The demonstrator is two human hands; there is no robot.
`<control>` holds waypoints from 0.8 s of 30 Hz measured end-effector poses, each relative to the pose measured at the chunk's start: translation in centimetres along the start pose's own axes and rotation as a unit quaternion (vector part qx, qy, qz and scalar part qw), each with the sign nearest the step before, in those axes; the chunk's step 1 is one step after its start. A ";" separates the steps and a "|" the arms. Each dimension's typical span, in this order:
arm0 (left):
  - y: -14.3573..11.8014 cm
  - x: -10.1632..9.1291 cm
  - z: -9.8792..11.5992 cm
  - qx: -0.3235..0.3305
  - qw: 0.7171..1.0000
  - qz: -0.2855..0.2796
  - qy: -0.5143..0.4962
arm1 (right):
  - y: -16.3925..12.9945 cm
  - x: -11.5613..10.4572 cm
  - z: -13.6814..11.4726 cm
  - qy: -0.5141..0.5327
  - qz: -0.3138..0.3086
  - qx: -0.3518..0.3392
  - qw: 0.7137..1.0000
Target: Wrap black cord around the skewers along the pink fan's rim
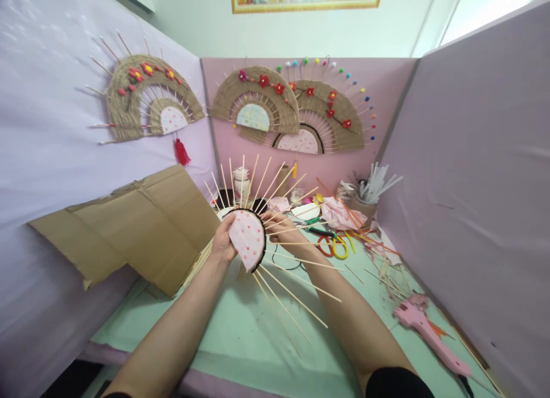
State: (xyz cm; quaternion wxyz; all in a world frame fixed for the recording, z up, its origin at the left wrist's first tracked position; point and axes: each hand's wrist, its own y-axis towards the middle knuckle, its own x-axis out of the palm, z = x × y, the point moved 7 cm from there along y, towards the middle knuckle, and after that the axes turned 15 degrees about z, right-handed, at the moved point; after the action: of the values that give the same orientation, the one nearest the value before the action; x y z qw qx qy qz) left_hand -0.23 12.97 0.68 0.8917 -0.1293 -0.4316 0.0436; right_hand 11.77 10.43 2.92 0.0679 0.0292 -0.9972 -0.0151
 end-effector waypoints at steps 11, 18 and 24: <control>0.0 0.1 -1.1 -0.054 0.998 0.013 0.024 | 0.3 -0.8 0.4 0.057 -0.008 0.006 0.998; -0.1 -0.3 -2.5 -0.092 0.992 0.018 0.087 | 0.6 -1.9 0.0 0.066 0.026 0.023 0.997; -1.1 -0.1 -3.0 -0.115 0.986 -0.013 0.118 | 0.2 -2.6 -1.0 -0.009 0.011 -0.011 1.000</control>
State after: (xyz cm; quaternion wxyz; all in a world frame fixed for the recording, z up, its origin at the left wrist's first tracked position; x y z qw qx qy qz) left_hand 2.00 11.34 -0.94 0.9159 -0.2300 -0.3274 -0.0332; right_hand 14.48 10.71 3.59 0.0596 0.0169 -0.9978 -0.0256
